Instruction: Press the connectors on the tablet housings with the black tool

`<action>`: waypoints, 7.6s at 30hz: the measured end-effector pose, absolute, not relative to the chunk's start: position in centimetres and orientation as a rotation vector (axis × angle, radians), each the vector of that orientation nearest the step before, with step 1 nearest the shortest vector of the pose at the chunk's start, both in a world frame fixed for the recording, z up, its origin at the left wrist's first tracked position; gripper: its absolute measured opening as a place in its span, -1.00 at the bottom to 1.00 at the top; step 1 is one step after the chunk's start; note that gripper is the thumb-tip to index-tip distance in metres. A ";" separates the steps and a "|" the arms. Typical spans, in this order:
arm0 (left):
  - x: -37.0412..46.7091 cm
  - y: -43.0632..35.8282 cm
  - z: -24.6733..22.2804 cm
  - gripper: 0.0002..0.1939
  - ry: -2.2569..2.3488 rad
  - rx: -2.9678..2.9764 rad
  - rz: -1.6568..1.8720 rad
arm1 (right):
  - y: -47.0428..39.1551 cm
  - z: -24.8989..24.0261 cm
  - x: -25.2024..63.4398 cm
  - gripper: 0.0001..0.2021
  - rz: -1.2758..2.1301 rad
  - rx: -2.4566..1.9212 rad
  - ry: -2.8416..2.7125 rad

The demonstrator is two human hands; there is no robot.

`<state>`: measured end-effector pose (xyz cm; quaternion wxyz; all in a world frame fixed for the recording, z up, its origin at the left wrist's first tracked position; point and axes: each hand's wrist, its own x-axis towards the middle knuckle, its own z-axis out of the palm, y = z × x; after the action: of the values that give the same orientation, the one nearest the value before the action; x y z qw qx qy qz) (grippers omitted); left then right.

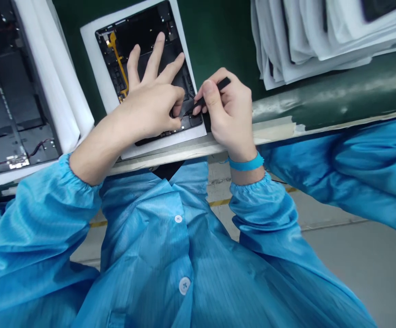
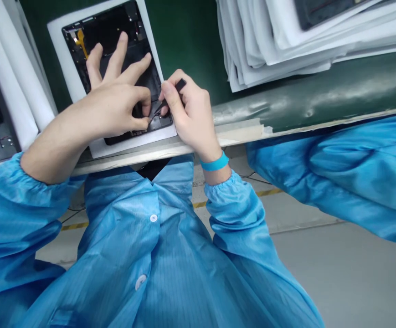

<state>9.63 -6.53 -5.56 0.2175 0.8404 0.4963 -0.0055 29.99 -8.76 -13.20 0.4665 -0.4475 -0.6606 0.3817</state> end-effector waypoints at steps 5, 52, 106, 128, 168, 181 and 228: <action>8.6 -5.7 -6.0 -0.77 1.288 2.349 0.004 | -8.3 -13.7 30.2 -0.43 0.977 -1.115 -1.629; 8.6 -4.8 -5.6 -0.76 1.248 2.361 -0.052 | -8.1 -13.6 29.8 -0.44 0.986 -1.074 -1.631; 5.8 -14.3 -10.0 -0.62 1.291 2.506 0.398 | -9.5 -11.3 30.0 -0.43 0.944 -1.152 -1.768; 6.7 -13.0 -8.5 -0.59 1.226 2.610 0.350 | -9.6 -11.8 29.8 -0.42 0.730 -1.301 -1.679; 6.4 -11.2 -9.5 -0.66 1.513 2.891 0.445 | -9.1 -12.1 30.0 -0.36 0.835 -1.238 -1.600; 6.1 -13.3 -10.3 -0.66 1.303 2.732 0.401 | -9.4 -11.8 30.1 -0.44 0.922 -1.186 -1.695; 5.0 -15.0 -8.6 -0.61 1.336 2.609 0.294 | -9.4 -12.1 30.3 -0.52 0.957 -1.083 -1.788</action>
<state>4.96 -14.95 -8.64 0.0975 0.8814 0.4515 0.0993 30.34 -9.43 -12.07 0.4089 -0.4297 -0.7098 0.3798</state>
